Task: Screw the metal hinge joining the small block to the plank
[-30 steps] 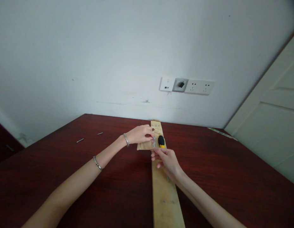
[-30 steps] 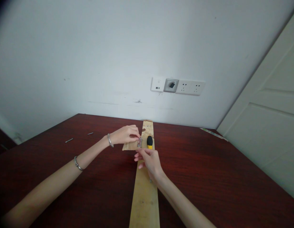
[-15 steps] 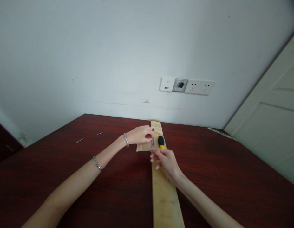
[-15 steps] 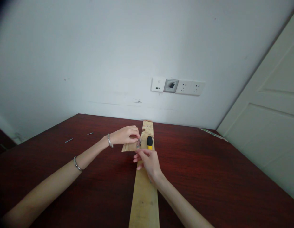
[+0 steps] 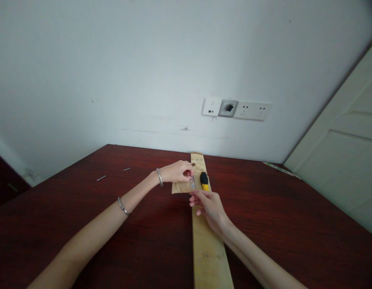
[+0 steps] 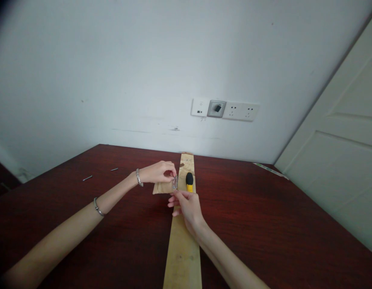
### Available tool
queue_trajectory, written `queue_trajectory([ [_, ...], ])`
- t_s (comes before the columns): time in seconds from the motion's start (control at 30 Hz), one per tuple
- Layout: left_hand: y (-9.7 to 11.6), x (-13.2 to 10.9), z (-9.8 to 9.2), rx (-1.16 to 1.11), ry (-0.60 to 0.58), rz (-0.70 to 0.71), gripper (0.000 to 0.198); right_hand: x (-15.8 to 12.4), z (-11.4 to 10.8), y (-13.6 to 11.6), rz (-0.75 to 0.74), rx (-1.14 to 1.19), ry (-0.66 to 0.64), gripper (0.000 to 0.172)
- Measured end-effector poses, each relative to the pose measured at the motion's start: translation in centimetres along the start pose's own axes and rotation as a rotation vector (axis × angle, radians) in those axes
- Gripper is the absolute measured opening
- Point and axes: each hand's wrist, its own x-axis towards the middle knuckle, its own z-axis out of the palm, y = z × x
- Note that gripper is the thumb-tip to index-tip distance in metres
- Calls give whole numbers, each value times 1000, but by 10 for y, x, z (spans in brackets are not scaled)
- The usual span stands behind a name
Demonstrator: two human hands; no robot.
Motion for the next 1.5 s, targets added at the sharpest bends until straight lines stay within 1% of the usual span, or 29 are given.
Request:
queue_trajectory([
  [0.17,0,-1,0,-10,-18,-19,9,-1,2,-2,4,-18,21,22],
  [0.53,4,-2,-6,-46,-31,-66,10,-1,2,-1,-6,-46,19,21],
  [0.7,5,-3,-8,-47,-8,-51,9,-1,2,-1,-5,-35,21,21],
  [0.9,4,-3,-7,-74,-15,-56,8,0,2,-1,4,-41,18,19],
  [1.1,3,-3,-2,-26,-4,-44,10,0,2,-2,-25,-48,32,23],
  [1.23,2,-3,0,-25,24,-28,17,1,0,0,-39,-40,30,24],
  [1.37,1,-2,1,9,36,33,12,2,-1,1,-57,-31,22,24],
  [1.5,0,-2,3,32,57,51,11,2,-1,0,-58,-29,29,23],
])
